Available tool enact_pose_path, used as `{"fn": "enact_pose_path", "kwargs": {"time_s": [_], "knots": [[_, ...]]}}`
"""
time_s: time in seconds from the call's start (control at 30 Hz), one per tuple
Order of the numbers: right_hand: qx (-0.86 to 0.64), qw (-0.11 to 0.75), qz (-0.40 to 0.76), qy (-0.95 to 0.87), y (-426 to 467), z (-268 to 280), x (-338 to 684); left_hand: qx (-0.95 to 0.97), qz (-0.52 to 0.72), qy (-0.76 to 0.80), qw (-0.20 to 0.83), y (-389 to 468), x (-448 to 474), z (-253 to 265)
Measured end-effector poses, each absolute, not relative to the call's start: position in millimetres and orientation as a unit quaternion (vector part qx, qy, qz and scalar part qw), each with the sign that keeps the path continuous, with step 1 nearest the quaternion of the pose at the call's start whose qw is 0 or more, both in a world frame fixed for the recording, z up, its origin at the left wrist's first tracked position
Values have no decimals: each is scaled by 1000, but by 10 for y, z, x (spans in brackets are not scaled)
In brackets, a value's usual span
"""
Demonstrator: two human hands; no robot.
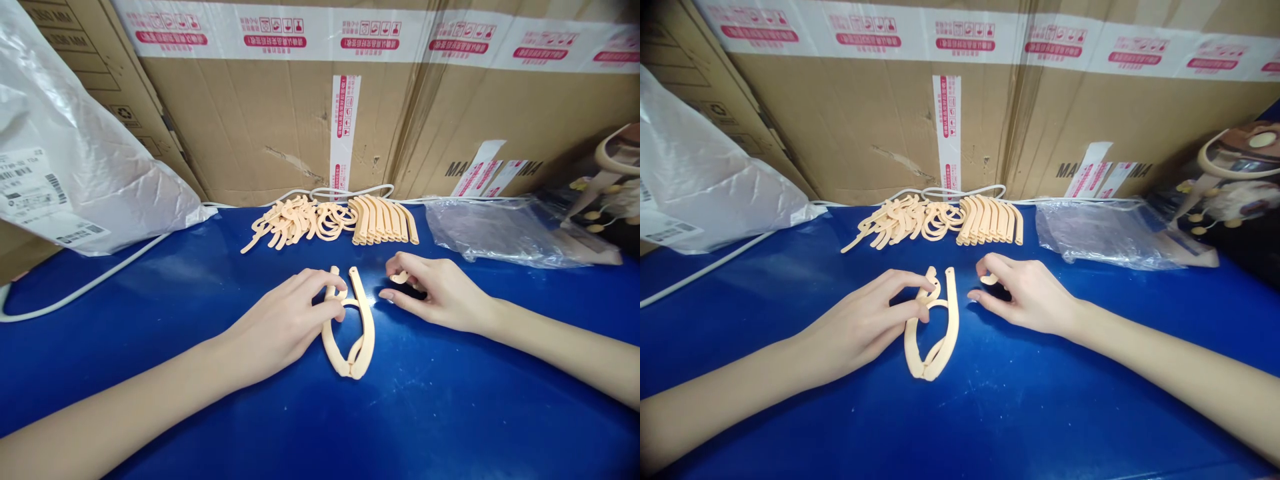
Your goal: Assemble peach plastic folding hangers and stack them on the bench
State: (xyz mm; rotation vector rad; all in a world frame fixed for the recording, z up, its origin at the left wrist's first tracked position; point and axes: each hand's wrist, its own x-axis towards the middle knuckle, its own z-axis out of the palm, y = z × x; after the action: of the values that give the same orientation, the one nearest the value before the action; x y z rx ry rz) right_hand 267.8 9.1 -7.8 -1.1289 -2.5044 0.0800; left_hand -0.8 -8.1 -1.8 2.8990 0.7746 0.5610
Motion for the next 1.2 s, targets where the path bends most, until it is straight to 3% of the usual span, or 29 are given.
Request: {"fn": "enact_pose_path", "kwargs": {"time_s": [0.33, 0.73, 1.2], "knots": [[-397, 210, 35, -893, 105, -78, 2681, 931, 187, 311, 34, -102, 9, 11], [-405, 222, 45, -886, 114, -79, 2689, 949, 175, 254, 62, -95, 2, -5], [-386, 177, 46, -904, 158, -99, 2702, 846, 286, 424, 155, 59, -42, -63]]}}
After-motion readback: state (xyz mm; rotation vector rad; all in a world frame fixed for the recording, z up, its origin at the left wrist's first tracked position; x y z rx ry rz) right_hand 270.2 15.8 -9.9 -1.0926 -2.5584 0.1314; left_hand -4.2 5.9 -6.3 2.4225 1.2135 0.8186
